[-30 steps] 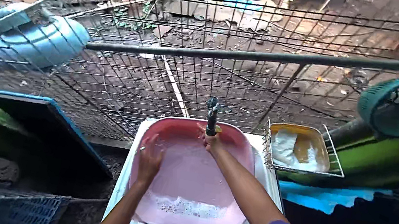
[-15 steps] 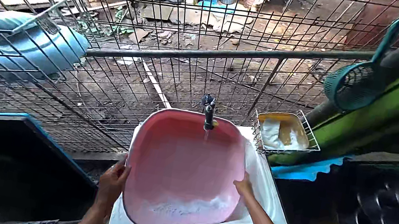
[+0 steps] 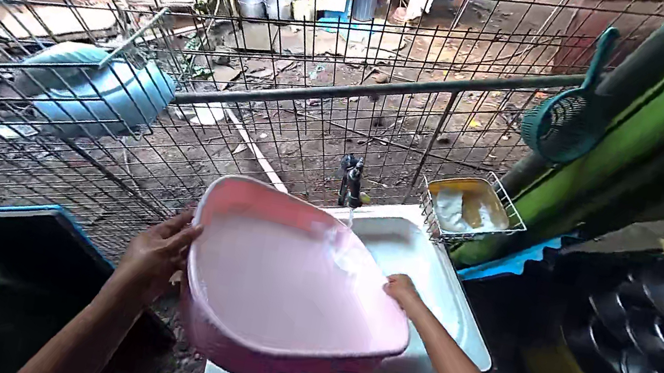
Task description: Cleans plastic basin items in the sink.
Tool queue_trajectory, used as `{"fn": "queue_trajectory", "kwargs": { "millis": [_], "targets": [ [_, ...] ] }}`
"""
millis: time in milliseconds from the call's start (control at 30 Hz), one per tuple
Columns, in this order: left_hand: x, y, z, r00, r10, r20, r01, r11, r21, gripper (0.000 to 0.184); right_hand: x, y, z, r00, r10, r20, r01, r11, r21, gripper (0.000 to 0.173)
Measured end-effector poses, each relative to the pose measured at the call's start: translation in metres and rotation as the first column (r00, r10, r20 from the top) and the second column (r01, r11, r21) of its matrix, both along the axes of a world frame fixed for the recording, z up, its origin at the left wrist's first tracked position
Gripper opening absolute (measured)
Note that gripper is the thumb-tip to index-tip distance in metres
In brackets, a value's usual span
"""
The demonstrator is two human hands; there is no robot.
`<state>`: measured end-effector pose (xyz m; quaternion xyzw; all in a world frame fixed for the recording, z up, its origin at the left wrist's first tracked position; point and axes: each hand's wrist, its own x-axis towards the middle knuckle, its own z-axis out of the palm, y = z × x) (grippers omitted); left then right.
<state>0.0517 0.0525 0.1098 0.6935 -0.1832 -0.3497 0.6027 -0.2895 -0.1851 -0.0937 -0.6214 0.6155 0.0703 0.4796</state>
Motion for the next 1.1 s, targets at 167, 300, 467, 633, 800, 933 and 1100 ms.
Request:
{"fn": "queue_trajectory", "kwargs": {
  "millis": [167, 300, 467, 633, 800, 933, 1100],
  "targets": [
    [0.013, 0.015, -0.061, 0.967, 0.106, -0.233, -0.090, 0.993, 0.080, 0.016, -0.039, -0.035, 0.082, 1.000, 0.009, -0.007, -0.010, 0.989, -0.150, 0.033],
    [-0.002, 0.017, -0.115, 0.927, 0.107, -0.359, -0.038, 0.980, 0.194, 0.021, -0.045, -0.048, 0.143, 0.996, -0.021, -0.088, 0.001, 0.974, -0.226, 0.032],
    [-0.034, -0.008, -0.193, 0.918, 0.020, -0.396, 0.126, 0.932, 0.339, 0.034, -0.053, -0.041, 0.198, 0.987, 0.013, -0.159, -0.083, 0.893, -0.443, 0.028],
    [-0.071, -0.055, -0.243, 0.896, -0.012, -0.443, 0.186, 0.918, 0.351, 0.033, -0.075, -0.018, 0.194, 0.998, 0.045, -0.035, -0.056, 0.649, -0.759, 0.032],
    [-0.099, -0.101, -0.269, 0.792, 0.185, -0.582, -0.030, 0.964, 0.265, 0.045, -0.109, -0.020, 0.121, 0.977, 0.209, 0.044, 0.007, 0.174, -0.985, 0.040],
    [-0.088, -0.123, -0.288, 0.881, 0.291, -0.374, -0.243, 0.955, 0.170, 0.037, -0.121, -0.020, 0.053, 0.988, 0.100, 0.122, 0.090, 0.281, -0.956, 0.038],
    [-0.033, -0.116, -0.240, 0.940, 0.326, -0.102, -0.304, 0.935, 0.183, 0.032, -0.095, -0.013, 0.012, 0.986, -0.077, 0.151, 0.158, 0.731, -0.664, 0.043]
  ]
}}
